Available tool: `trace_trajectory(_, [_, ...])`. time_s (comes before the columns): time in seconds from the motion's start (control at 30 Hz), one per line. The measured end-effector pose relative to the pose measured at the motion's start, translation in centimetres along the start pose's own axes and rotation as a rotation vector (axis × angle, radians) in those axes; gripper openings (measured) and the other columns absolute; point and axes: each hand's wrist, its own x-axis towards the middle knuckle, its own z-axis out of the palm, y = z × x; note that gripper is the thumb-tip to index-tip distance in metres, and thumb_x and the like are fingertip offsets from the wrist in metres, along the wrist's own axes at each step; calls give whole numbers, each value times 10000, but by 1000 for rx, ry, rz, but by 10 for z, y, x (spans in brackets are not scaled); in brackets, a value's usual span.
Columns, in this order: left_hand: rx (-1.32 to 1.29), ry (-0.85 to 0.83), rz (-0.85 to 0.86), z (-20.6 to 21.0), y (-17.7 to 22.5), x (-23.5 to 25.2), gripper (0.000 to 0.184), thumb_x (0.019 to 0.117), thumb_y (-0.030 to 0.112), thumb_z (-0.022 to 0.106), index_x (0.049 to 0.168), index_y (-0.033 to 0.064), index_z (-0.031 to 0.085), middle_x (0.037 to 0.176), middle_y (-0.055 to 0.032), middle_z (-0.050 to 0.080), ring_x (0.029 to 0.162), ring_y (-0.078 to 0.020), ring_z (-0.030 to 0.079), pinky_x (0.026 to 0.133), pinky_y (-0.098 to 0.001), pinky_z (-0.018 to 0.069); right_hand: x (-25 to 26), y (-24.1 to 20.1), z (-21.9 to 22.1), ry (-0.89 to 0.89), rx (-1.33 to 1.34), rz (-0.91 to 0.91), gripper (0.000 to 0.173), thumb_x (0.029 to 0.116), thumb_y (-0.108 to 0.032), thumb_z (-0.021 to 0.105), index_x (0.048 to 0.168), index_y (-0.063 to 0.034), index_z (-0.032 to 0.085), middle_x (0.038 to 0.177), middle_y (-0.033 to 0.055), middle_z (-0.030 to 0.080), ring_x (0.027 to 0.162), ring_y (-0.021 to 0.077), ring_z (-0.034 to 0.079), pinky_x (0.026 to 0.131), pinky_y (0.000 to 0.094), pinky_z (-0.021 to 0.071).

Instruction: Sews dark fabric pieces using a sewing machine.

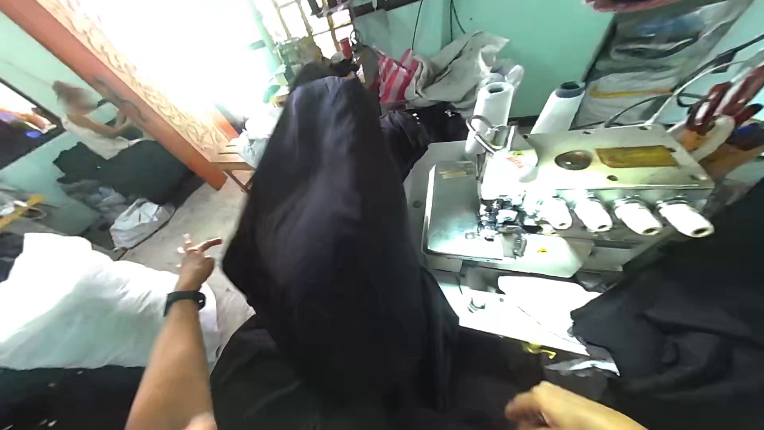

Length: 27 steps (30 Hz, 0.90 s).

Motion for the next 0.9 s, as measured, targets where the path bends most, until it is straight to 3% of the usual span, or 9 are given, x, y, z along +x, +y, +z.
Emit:
trace_trajectory(0.17, [-114, -46, 344, 37, 106, 2, 280, 1023, 25, 546, 1267, -30, 674, 1551, -338, 382, 1457, -510, 348, 1165, -631, 319, 76, -32, -26, 283, -120, 27, 350, 1041, -269, 604, 1124, 51, 719, 962, 231, 724, 928, 378, 701, 894, 573, 521])
trace_trajectory(0.3, [-152, -91, 619, 68, 184, 16, 255, 999, 73, 605, 1208, -27, 712, 1339, -283, 601, 1305, -414, 547, 1116, -543, 417, 146, -69, -23, 595, -89, 100, 521, 1001, -396, 655, 1213, 80, 662, 1147, 284, 683, 1093, 428, 666, 967, 589, 499])
trace_trajectory(0.4, [-61, -253, 539, 112, 222, 25, 460, 978, 105, 650, 1425, 35, 568, 1115, -243, 693, 1067, -411, 667, 954, -595, 512, 176, -97, -11, 563, -276, 266, 498, 1003, -357, 654, 1271, 60, 599, 1313, 272, 599, 1069, 438, 672, 869, 585, 538])
trace_trajectory(0.47, [29, -309, 423, 143, 240, 27, 495, 998, 159, 611, 1485, 130, 530, 1086, -259, 708, 1035, -479, 668, 887, -690, 473, 178, -98, -12, 530, -270, 232, 334, 1025, -221, 607, 1205, 59, 633, 1241, 254, 644, 1048, 419, 681, 867, 572, 528])
trace_trajectory(0.53, [-21, -259, 423, 158, 260, 28, 337, 1037, 117, 502, 1333, 90, 660, 1214, -238, 696, 1168, -456, 638, 970, -676, 448, 160, -75, -21, 652, 42, 12, 252, 967, -180, 681, 1016, 66, 688, 921, 199, 685, 851, 310, 671, 789, 478, 532])
trace_trajectory(0.63, [-457, -46, 646, 156, 302, 20, 309, 1018, -33, 430, 1192, -80, 681, 1247, -266, 665, 1222, -367, 619, 1081, -490, 453, 93, -37, -27, 762, 581, -383, 171, 801, -163, 760, 741, -177, 601, 644, -142, 545, 572, -54, 502, 536, 143, 430])
trace_trajectory(0.7, [-754, 21, 771, 150, 334, -12, 256, 1001, -49, 460, 1142, -113, 664, 1174, -243, 669, 1151, -260, 630, 1028, -366, 482, 41, -8, -30, 567, 522, -598, 245, 840, -288, 778, 708, -207, 589, 657, -174, 553, 606, -128, 473, 546, 69, 378])
trace_trajectory(0.8, [-879, -189, 871, 162, 353, -85, 257, 955, 25, 600, 1190, -78, 584, 1203, -199, 633, 1138, -216, 621, 982, -350, 522, 9, 28, -29, 433, 394, -498, 274, 901, -326, 728, 780, -89, 660, 729, -86, 613, 647, -77, 504, 568, 113, 392])
trace_trajectory(0.9, [-808, -465, 865, 177, 343, -118, 337, 933, 20, 661, 1260, 5, 584, 1320, -138, 624, 1212, -212, 608, 1022, -387, 509, 31, 16, -16, 728, 622, -148, 486, 806, -268, 789, 1201, -24, 647, 1029, -4, 721, 592, -10, 566, 496, 178, 481])
